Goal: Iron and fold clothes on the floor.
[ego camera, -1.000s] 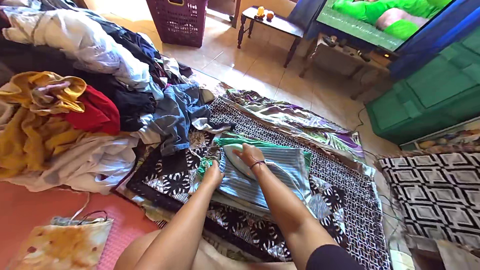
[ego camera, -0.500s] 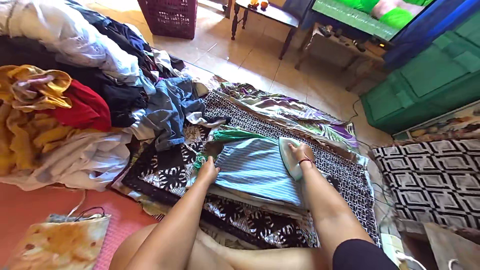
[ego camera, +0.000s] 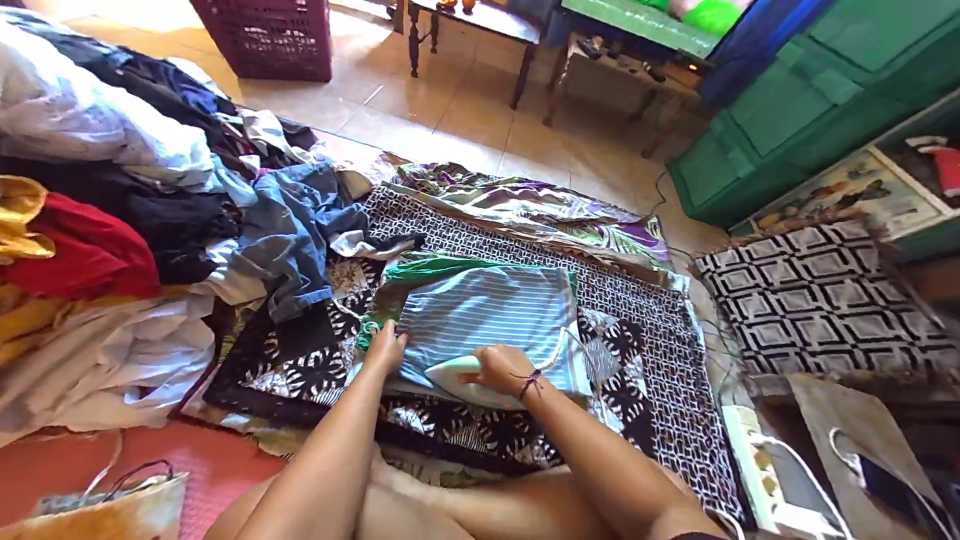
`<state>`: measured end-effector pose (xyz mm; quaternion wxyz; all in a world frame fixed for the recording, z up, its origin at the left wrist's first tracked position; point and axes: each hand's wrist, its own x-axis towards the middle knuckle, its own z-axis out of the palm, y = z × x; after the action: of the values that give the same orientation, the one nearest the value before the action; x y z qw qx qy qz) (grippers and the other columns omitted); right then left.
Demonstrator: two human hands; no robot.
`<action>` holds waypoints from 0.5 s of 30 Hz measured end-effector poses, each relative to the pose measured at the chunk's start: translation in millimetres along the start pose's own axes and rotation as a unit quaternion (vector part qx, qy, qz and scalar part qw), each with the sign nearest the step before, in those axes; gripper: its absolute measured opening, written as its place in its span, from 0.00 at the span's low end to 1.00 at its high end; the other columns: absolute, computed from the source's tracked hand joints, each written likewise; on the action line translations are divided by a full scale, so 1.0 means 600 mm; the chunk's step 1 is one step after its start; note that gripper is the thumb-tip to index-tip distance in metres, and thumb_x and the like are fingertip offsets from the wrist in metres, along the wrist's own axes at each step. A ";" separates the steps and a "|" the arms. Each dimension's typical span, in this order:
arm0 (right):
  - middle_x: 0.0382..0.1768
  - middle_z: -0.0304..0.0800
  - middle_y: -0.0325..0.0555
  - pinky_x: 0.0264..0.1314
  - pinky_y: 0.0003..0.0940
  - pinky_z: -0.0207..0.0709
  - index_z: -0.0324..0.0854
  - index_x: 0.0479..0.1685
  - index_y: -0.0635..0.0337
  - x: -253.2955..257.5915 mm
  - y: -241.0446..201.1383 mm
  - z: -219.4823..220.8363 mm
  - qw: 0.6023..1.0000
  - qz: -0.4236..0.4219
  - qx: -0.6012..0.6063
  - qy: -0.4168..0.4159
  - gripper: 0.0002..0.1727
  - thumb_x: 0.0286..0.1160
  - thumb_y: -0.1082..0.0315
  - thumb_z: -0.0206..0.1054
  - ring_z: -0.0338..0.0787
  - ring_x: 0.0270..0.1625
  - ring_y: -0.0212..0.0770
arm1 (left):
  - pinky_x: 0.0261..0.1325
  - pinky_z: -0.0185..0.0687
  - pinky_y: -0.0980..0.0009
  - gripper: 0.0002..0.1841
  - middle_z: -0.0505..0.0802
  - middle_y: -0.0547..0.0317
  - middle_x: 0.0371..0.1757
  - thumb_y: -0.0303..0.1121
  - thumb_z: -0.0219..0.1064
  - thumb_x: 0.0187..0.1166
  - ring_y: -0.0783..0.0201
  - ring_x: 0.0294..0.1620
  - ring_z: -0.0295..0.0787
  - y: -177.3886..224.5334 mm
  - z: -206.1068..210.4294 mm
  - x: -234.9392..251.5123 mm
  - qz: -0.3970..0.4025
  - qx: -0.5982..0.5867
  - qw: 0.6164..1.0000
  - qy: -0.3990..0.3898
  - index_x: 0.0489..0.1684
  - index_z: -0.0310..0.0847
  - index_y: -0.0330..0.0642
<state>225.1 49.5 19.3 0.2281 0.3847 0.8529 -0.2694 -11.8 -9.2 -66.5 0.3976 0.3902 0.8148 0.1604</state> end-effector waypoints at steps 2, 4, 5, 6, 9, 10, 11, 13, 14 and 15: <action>0.54 0.92 0.62 0.65 0.68 0.80 0.85 0.58 0.64 -0.017 0.026 0.000 0.998 0.043 0.016 0.030 0.33 0.81 0.38 0.66 0.91 0.63 0.63 | 0.77 0.72 0.39 0.24 0.85 0.29 0.70 0.38 0.59 0.91 0.36 0.75 0.81 -0.001 0.000 -0.001 0.006 0.004 1.000 0.011 0.79 0.67 0.33; 0.58 0.92 0.63 0.68 0.68 0.79 0.85 0.61 0.63 -0.038 0.077 -0.009 0.992 0.106 0.034 0.060 0.33 0.81 0.39 0.67 0.90 0.66 0.63 | 0.77 0.72 0.39 0.24 0.85 0.29 0.70 0.38 0.59 0.90 0.35 0.74 0.81 0.002 -0.001 -0.006 0.010 0.009 1.000 0.023 0.79 0.69 0.33; 0.61 0.91 0.63 0.70 0.67 0.78 0.84 0.63 0.63 -0.049 0.110 -0.014 0.986 0.143 0.044 0.073 0.33 0.81 0.39 0.66 0.89 0.68 0.63 | 0.78 0.72 0.39 0.24 0.85 0.30 0.70 0.39 0.59 0.90 0.35 0.75 0.81 0.002 -0.001 -0.007 0.010 0.010 1.000 0.024 0.79 0.69 0.33; 0.62 0.90 0.63 0.72 0.67 0.78 0.84 0.65 0.63 -0.061 0.144 -0.018 0.978 0.180 0.054 0.087 0.34 0.81 0.39 0.66 0.88 0.70 0.63 | 0.78 0.72 0.40 0.24 0.85 0.30 0.70 0.39 0.59 0.90 0.36 0.75 0.81 0.002 -0.001 -0.007 0.009 0.012 1.000 0.023 0.79 0.68 0.33; 0.60 0.91 0.62 0.69 0.65 0.79 0.84 0.66 0.62 -0.085 0.240 -0.013 0.948 0.271 0.077 0.147 0.35 0.81 0.37 0.65 0.90 0.67 0.62 | 0.77 0.73 0.40 0.23 0.85 0.30 0.69 0.38 0.59 0.91 0.36 0.74 0.82 0.003 0.000 -0.007 0.004 0.012 1.000 0.020 0.78 0.68 0.33; 0.59 0.92 0.62 0.69 0.65 0.80 0.84 0.65 0.62 -0.086 0.260 -0.012 0.938 0.292 0.086 0.165 0.35 0.81 0.36 0.65 0.90 0.67 0.61 | 0.77 0.73 0.40 0.23 0.86 0.30 0.69 0.38 0.59 0.91 0.36 0.74 0.82 0.004 -0.001 -0.006 0.003 0.012 1.000 0.022 0.78 0.69 0.33; 0.59 0.92 0.62 0.69 0.64 0.80 0.84 0.65 0.62 -0.084 0.272 -0.016 0.930 0.309 0.093 0.178 0.35 0.81 0.36 0.65 0.91 0.66 0.61 | 0.77 0.73 0.39 0.23 0.86 0.30 0.69 0.38 0.59 0.91 0.36 0.74 0.82 0.006 -0.001 -0.006 0.002 0.011 1.000 0.023 0.78 0.69 0.33; 0.59 0.92 0.62 0.69 0.63 0.80 0.83 0.65 0.62 -0.068 0.276 -0.033 0.921 0.325 0.094 0.191 0.36 0.81 0.36 0.65 0.90 0.67 0.61 | 0.76 0.73 0.39 0.23 0.86 0.30 0.68 0.38 0.59 0.91 0.36 0.74 0.82 0.009 -0.001 -0.006 -0.004 0.012 1.000 0.022 0.78 0.69 0.33; 0.61 0.91 0.62 0.69 0.63 0.80 0.83 0.66 0.63 -0.054 0.273 -0.046 0.918 0.329 0.098 0.199 0.36 0.81 0.36 0.64 0.90 0.68 0.61 | 0.76 0.73 0.39 0.23 0.86 0.30 0.68 0.38 0.59 0.91 0.36 0.74 0.82 0.010 -0.001 -0.005 -0.008 0.014 1.000 0.021 0.78 0.69 0.33; 0.62 0.91 0.63 0.70 0.63 0.80 0.82 0.68 0.63 -0.037 0.270 -0.062 0.914 0.332 0.107 0.208 0.36 0.82 0.36 0.64 0.89 0.69 0.61 | 0.76 0.73 0.39 0.23 0.86 0.30 0.68 0.38 0.59 0.91 0.36 0.74 0.82 0.010 -0.002 -0.005 -0.010 0.016 1.000 0.021 0.77 0.69 0.33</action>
<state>358.0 151.8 14.4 0.0796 0.7147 0.6706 -0.1821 -8.4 -7.6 -60.8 0.3758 0.3847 0.8295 0.1512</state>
